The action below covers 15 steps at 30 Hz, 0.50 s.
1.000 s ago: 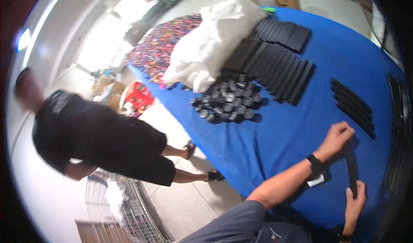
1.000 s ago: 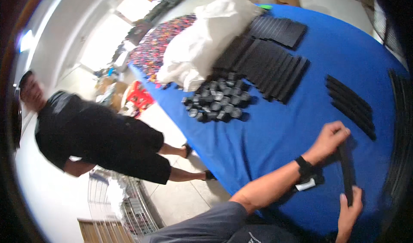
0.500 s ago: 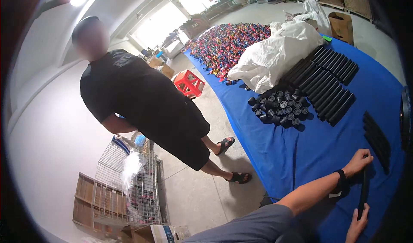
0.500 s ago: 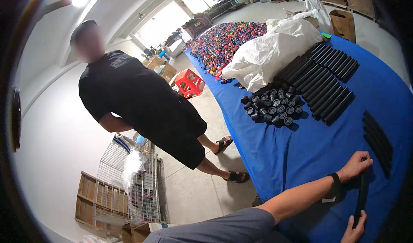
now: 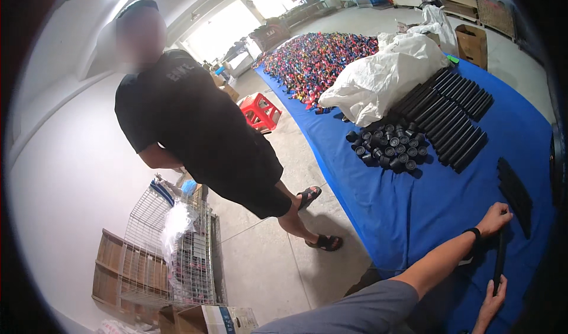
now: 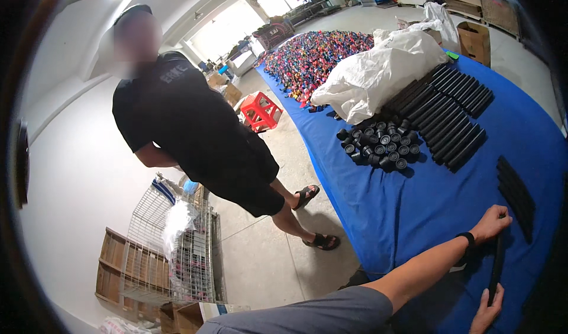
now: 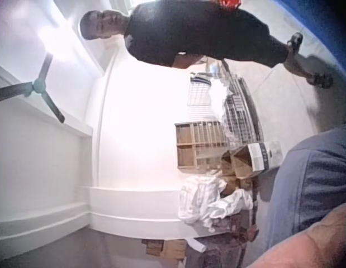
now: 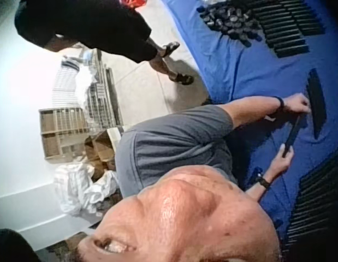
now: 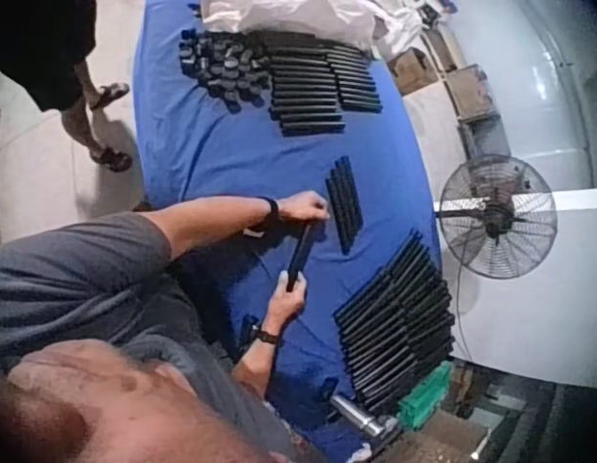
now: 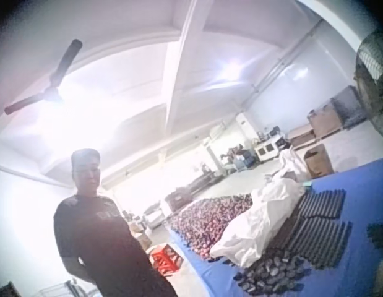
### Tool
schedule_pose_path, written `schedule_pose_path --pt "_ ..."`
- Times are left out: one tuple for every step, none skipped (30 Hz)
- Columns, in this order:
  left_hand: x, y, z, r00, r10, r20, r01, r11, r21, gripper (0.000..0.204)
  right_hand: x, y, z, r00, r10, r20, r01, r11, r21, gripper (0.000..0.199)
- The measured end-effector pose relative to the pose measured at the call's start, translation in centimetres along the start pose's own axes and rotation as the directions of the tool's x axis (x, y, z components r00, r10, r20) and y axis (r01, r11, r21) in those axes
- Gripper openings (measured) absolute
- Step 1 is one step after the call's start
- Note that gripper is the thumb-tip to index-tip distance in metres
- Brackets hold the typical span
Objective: The person repeatedly picks up a black cylindrical pole and a small circular cap from a blue table. They insert the cap into the end of the pole and place the assembled unit onto a growing stack of similar items. The process is repeated multiple times throughout the clip.
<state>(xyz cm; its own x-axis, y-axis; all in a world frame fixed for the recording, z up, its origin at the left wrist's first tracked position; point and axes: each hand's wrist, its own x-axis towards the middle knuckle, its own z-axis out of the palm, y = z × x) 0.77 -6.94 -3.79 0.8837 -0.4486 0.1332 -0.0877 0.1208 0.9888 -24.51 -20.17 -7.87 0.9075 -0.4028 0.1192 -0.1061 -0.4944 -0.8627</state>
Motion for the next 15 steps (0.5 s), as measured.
schedule_pose_path --pt "-0.1 0.0 0.0 1.000 -0.005 -0.012 0.005 1.000 -0.006 0.027 0.0 0.4 0.0 1.000 0.005 0.005 -0.005 1.000 0.006 0.037" --pt "-0.1 -0.2 0.0 1.000 -0.012 -0.010 0.012 1.000 -0.011 0.027 -0.1 -0.3 0.0 1.000 0.011 0.009 -0.011 1.000 0.012 0.037" --pt "-0.2 -0.4 -0.1 1.000 -0.020 -0.008 0.020 1.000 -0.017 0.027 -0.2 -0.6 0.1 1.000 0.016 0.012 -0.016 1.000 0.018 0.038" --pt "-0.1 -0.3 0.0 1.000 -0.026 -0.005 0.026 0.999 -0.023 0.027 -0.2 -0.5 0.0 1.000 0.025 0.011 -0.026 0.999 0.031 0.038" --pt "-0.1 -0.3 0.0 1.000 -0.023 -0.008 0.023 1.000 -0.019 0.027 -0.2 -0.3 0.0 0.999 0.034 0.010 -0.035 0.998 0.045 0.038" --pt "-0.1 -0.2 0.1 1.000 -0.020 -0.012 0.020 1.000 -0.016 0.027 -0.2 -0.2 0.0 0.999 0.043 0.011 -0.043 0.997 0.057 0.037" --pt "0.0 -0.3 0.1 1.000 -0.016 -0.020 0.016 1.000 -0.011 0.027 -0.1 -0.4 0.0 0.999 0.046 0.006 -0.046 0.998 0.035 0.037" --pt "0.0 -0.4 0.0 1.000 -0.011 -0.018 0.011 1.000 0.007 0.027 -0.1 -0.8 0.1 0.999 0.048 0.003 -0.049 0.999 0.012 0.037" --pt "0.1 -0.5 -0.1 1.000 -0.007 -0.017 0.007 1.000 0.026 0.027 -0.1 -1.0 0.1 0.999 0.051 0.000 -0.051 0.999 -0.011 0.037" --pt "0.1 -0.6 -0.2 1.000 0.000 -0.011 0.000 0.999 0.045 0.027 -0.1 -0.8 0.2 0.999 0.036 -0.008 -0.036 0.999 0.009 0.036" --pt "0.2 -0.6 -0.1 1.000 -0.004 -0.009 0.005 0.999 0.039 0.027 -0.1 -0.4 0.3 1.000 0.022 -0.015 -0.021 0.999 0.028 0.036" --pt "0.3 -0.6 0.0 1.000 -0.009 -0.007 0.009 0.999 0.033 0.027 -0.2 -0.1 0.4 1.000 0.008 -0.023 -0.006 0.999 0.047 0.036" --pt "0.4 -0.4 0.2 1.000 -0.014 -0.002 0.014 1.000 0.026 0.028 -0.1 0.0 0.2 1.000 0.008 -0.010 -0.007 0.999 0.036 0.036" --pt "0.4 -0.3 0.2 1.000 -0.020 0.002 0.020 1.000 0.021 0.027 -0.1 0.1 -0.1 1.000 0.008 0.002 -0.008 1.000 0.024 0.036" --pt "0.4 -0.2 0.3 1.000 -0.027 0.008 0.026 1.000 0.017 0.027 0.0 0.1 -0.3 1.000 0.009 0.014 -0.009 1.000 0.012 0.035"
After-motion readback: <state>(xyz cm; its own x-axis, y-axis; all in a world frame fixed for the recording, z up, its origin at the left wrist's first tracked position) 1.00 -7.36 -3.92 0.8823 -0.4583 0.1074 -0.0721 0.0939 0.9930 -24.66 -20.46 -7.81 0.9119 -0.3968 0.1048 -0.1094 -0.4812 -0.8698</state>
